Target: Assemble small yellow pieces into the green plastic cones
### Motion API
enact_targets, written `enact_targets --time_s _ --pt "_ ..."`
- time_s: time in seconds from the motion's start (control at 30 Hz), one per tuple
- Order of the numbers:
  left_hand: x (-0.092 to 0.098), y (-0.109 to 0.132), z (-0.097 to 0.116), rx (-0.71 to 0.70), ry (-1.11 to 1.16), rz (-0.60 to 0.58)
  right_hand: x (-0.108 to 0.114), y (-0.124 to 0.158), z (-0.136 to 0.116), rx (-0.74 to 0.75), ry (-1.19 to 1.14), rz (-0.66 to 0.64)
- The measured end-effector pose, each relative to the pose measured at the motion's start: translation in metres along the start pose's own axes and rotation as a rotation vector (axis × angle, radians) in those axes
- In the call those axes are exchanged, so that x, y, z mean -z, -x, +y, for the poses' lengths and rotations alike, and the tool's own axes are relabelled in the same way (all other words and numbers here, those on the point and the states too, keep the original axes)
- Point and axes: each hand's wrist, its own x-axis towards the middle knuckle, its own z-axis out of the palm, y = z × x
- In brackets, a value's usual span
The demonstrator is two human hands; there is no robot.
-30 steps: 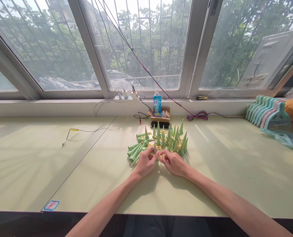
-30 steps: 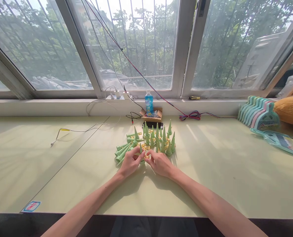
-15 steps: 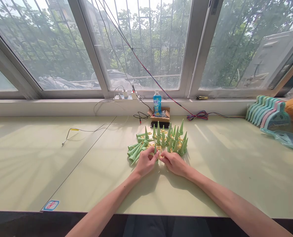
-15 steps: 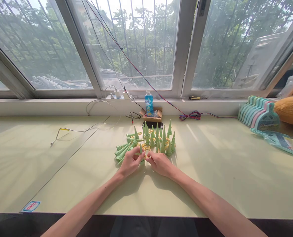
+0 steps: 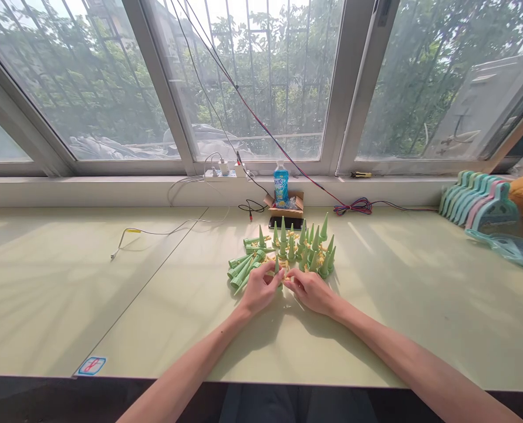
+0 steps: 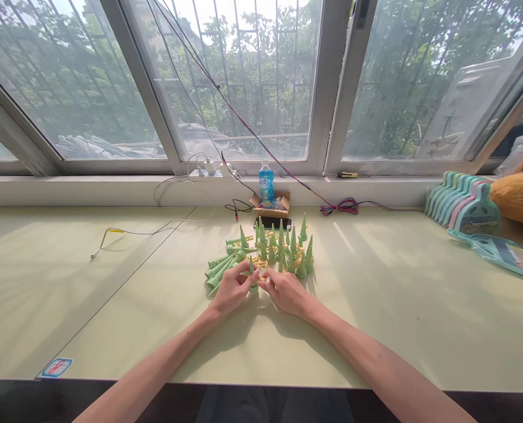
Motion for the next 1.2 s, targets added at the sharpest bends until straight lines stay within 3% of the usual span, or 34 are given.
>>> enact_targets --time_s 0.13,0.77,1.2 --pt "0.0002 -0.0007 -0.0012 0.002 0.019 0.033 0.0004 -0.0001 -0.0009 -0.020 -0.044 0.009" --pt "0.0024 -0.0012 -0.0071 -0.022 0.076 -0.050 0.0010 -0.0009 0.0051 0.113 0.019 0.011" --pt "-0.0007 -0.0005 -0.0051 0.009 0.049 0.014 0.0025 0.0001 -0.0040 -0.019 -0.053 0.013"
